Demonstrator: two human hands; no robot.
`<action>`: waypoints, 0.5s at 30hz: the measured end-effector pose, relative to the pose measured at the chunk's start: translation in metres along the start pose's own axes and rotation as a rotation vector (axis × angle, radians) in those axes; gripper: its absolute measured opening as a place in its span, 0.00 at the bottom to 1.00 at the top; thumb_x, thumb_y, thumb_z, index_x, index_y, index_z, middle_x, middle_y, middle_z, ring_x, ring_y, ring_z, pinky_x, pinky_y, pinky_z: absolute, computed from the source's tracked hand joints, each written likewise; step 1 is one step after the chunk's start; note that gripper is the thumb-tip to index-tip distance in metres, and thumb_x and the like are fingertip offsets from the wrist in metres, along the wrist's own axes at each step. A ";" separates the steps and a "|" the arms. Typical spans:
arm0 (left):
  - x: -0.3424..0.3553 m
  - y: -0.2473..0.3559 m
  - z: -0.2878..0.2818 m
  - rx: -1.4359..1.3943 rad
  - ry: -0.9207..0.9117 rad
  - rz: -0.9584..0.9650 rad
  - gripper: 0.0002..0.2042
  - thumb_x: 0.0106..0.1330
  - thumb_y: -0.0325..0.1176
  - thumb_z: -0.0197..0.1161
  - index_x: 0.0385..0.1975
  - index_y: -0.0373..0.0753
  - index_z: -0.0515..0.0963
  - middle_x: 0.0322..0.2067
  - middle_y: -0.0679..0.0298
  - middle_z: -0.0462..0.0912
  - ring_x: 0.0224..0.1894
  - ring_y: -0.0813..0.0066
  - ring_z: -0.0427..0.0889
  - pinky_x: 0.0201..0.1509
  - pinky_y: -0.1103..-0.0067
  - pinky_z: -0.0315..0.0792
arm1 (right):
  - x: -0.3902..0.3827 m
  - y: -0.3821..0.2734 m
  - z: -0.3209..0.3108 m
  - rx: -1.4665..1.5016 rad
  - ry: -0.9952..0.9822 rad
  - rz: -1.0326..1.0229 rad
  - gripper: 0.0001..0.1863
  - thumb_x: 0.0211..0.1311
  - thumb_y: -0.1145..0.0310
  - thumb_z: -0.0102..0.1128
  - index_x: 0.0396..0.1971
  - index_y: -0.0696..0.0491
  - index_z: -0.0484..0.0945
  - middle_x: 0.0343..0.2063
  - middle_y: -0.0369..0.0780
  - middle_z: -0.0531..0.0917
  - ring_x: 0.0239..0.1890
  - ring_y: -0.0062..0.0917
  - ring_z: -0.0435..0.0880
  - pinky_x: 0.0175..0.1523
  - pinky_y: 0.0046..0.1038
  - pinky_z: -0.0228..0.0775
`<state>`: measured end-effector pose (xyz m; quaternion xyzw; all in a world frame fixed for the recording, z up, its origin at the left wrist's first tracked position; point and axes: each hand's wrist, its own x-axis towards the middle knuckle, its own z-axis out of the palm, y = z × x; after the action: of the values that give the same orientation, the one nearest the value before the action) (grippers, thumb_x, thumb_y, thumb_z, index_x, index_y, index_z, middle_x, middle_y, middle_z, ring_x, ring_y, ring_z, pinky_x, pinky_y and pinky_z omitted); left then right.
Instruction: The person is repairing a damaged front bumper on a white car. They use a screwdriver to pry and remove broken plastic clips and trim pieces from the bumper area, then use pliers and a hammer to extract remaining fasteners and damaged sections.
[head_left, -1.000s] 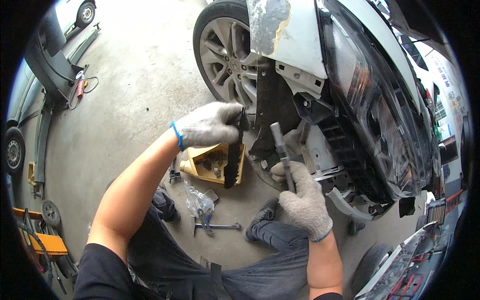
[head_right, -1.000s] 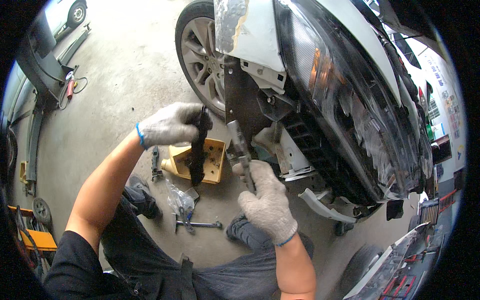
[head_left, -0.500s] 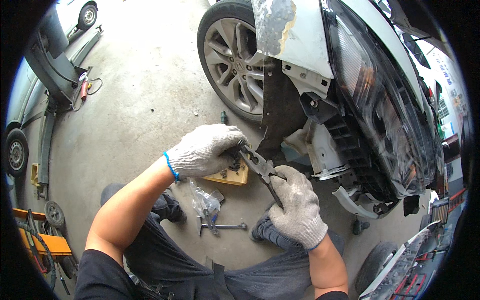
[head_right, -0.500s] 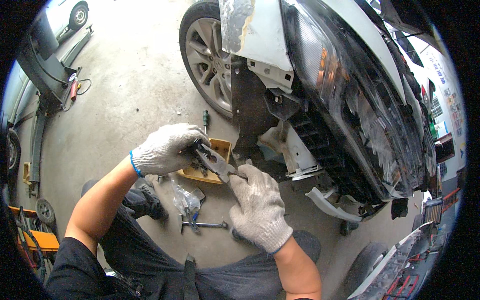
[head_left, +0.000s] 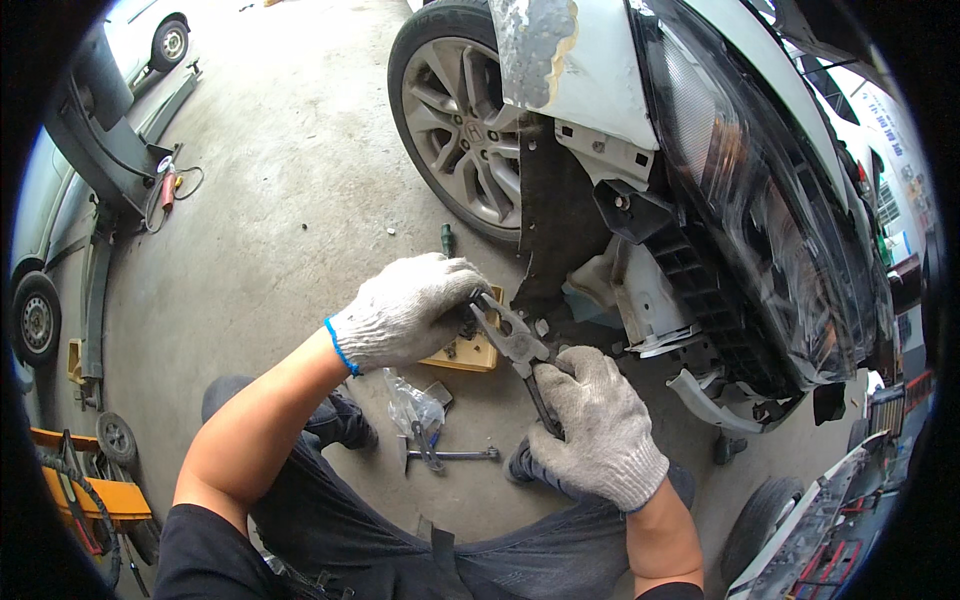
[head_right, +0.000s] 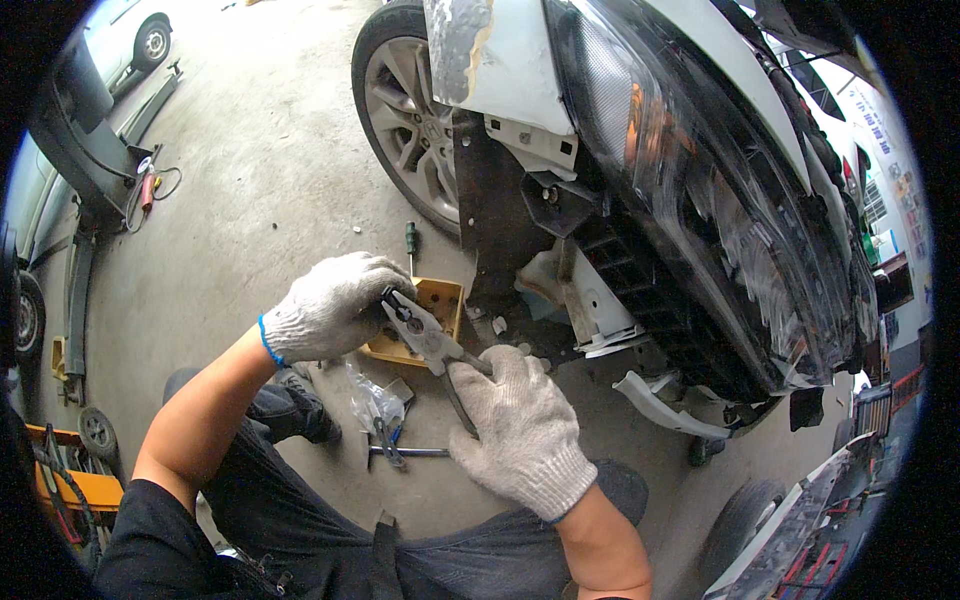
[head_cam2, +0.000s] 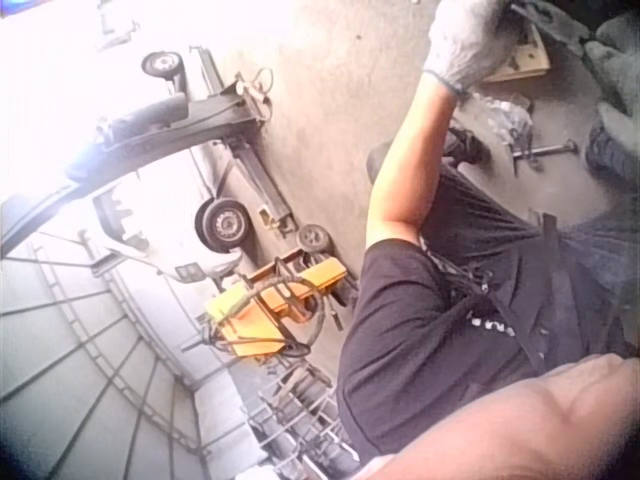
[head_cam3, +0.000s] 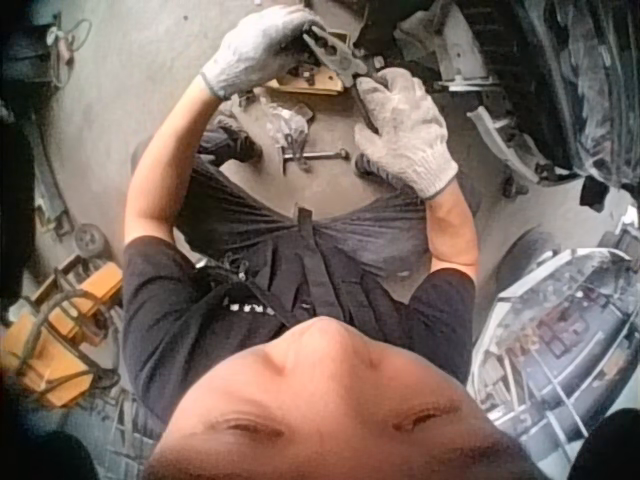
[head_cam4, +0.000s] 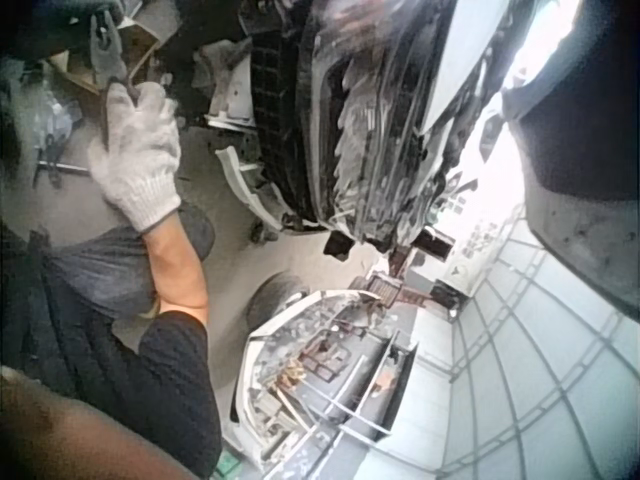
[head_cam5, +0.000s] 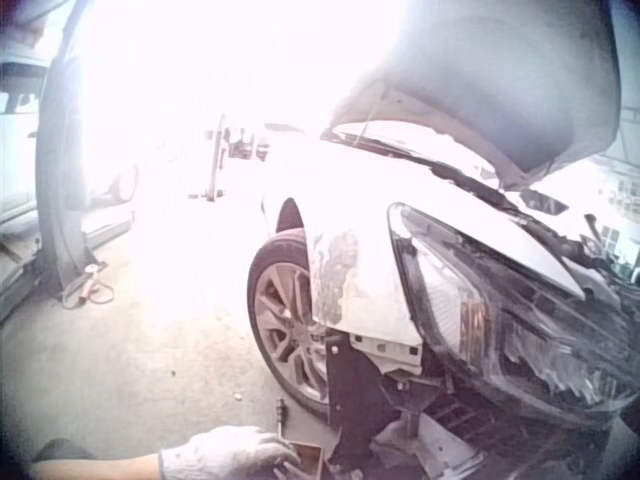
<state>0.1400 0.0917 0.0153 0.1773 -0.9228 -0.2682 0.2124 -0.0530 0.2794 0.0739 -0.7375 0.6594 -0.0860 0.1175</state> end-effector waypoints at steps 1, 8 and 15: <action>0.000 0.000 0.000 0.014 -0.005 0.001 0.21 0.46 0.21 0.67 0.44 0.40 0.79 0.43 0.56 0.82 0.48 0.53 0.81 0.53 0.66 0.76 | 0.000 -0.001 -0.001 0.019 -0.033 0.025 0.30 0.47 0.60 0.67 0.53 0.53 0.76 0.47 0.48 0.72 0.46 0.43 0.78 0.49 0.42 0.76; 0.000 0.001 0.006 0.065 0.031 -0.003 0.18 0.49 0.24 0.69 0.42 0.39 0.79 0.42 0.56 0.81 0.46 0.53 0.80 0.51 0.65 0.76 | 0.000 -0.007 -0.012 0.096 -0.096 0.116 0.35 0.43 0.54 0.73 0.50 0.61 0.78 0.42 0.51 0.76 0.39 0.44 0.83 0.45 0.40 0.78; -0.001 -0.001 0.008 0.072 0.003 -0.002 0.16 0.50 0.25 0.69 0.41 0.39 0.79 0.41 0.56 0.81 0.46 0.52 0.80 0.51 0.65 0.75 | -0.001 -0.002 -0.008 0.144 -0.121 0.138 0.34 0.44 0.56 0.71 0.51 0.61 0.78 0.42 0.51 0.77 0.41 0.43 0.83 0.45 0.39 0.78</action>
<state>0.1371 0.0944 0.0081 0.1863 -0.9313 -0.2348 0.2068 -0.0537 0.2804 0.0826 -0.6837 0.6926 -0.0803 0.2156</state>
